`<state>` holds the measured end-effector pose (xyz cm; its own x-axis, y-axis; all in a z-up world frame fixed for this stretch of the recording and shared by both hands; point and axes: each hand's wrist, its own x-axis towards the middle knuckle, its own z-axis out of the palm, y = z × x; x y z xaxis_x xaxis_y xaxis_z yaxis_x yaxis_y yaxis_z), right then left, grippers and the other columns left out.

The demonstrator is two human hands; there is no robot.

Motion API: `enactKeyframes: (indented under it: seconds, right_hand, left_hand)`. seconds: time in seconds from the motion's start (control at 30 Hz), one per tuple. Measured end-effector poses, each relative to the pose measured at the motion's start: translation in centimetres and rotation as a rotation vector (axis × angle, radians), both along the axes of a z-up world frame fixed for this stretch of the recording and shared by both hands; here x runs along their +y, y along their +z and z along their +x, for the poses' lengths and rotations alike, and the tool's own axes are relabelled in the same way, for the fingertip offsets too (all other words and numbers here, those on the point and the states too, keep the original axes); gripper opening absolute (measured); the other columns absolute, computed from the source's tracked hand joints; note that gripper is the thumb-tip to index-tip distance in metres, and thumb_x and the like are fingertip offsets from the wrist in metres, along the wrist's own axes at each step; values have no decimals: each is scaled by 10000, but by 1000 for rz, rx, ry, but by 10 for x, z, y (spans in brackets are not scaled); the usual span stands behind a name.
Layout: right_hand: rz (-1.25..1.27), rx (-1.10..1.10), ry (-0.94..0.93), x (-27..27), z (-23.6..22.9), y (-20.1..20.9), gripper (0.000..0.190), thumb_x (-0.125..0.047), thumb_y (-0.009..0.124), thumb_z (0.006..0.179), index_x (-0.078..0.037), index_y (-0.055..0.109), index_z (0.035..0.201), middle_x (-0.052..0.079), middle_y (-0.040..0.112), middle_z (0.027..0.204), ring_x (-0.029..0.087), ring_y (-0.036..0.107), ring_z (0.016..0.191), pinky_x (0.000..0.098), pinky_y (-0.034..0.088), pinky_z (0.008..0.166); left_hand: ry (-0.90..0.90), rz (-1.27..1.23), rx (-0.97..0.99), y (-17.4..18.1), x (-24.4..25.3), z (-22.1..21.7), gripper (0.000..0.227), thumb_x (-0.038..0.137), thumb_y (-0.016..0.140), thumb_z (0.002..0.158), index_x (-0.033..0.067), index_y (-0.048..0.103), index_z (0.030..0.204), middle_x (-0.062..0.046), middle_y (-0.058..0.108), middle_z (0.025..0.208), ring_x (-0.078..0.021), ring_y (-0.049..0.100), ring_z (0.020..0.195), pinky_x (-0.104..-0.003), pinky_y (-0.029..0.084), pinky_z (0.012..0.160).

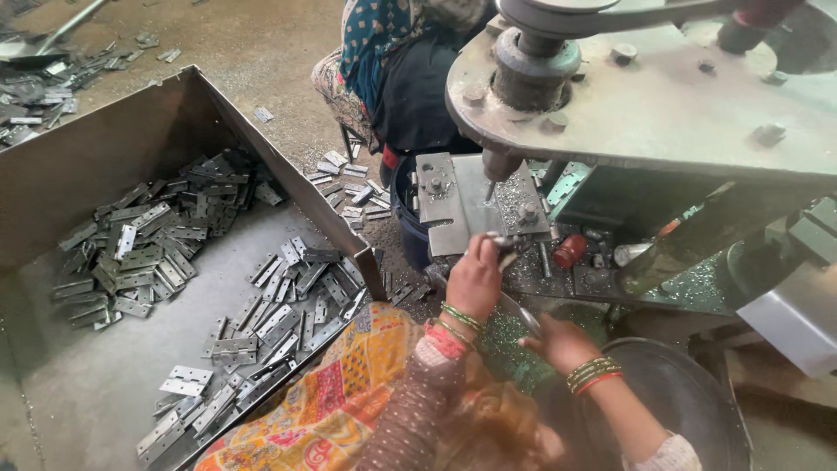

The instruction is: The person repeatedly picks up small metal brackets from a bin, places them into a punch press machine, and operates the lever to punch holes. After each cycle, the person removes the processed bracket and drops it into a collection bin. The process is repeated continuously throughout the clip.

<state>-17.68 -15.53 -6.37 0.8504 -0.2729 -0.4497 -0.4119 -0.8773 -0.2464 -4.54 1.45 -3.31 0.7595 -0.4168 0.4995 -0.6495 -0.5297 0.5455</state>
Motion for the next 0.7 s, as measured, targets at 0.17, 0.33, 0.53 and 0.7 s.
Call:
enactKeyframes:
  seconds: [0.17, 0.33, 0.53, 0.7]
  right_hand:
    - [0, 30, -5, 4, -1, -6, 559, -558, 706, 847, -55, 628, 1077, 221, 739, 986, 412, 713, 980, 492, 546, 860]
    - [71, 28, -31, -6, 4, -7, 584, -563, 734, 804, -71, 598, 1088, 195, 731, 977, 361, 744, 935, 470, 560, 837]
    - [20, 52, -24, -2, 1, -12, 554, -552, 723, 824, -61, 621, 1061, 199, 747, 981, 377, 731, 960, 473, 554, 848]
    - [8, 48, -24, -3, 6, -14, 560, -563, 721, 835, -64, 621, 1069, 202, 739, 998, 380, 722, 969, 478, 549, 849]
  left_hand:
    - [253, 117, -341, 5, -13, 23, 225, 175, 629, 994, 75, 586, 1191, -87, 624, 1197, -208, 644, 958, -385, 554, 858]
    - [201, 543, -60, 2, -12, 42, 425, 247, 553, 959, 66, 587, 1342, -164, 551, 1351, -267, 612, 1128, -389, 514, 900]
    - [422, 508, -236, -6, -1, 35, 607, 538, 444, 940, 72, 626, 1283, -98, 515, 1468, -258, 501, 1357, -491, 305, 1172]
    - [361, 534, 89, 9, 3, 54, 441, 350, 499, 1044, 92, 600, 1386, -94, 487, 1534, -258, 413, 1425, -521, 243, 1230]
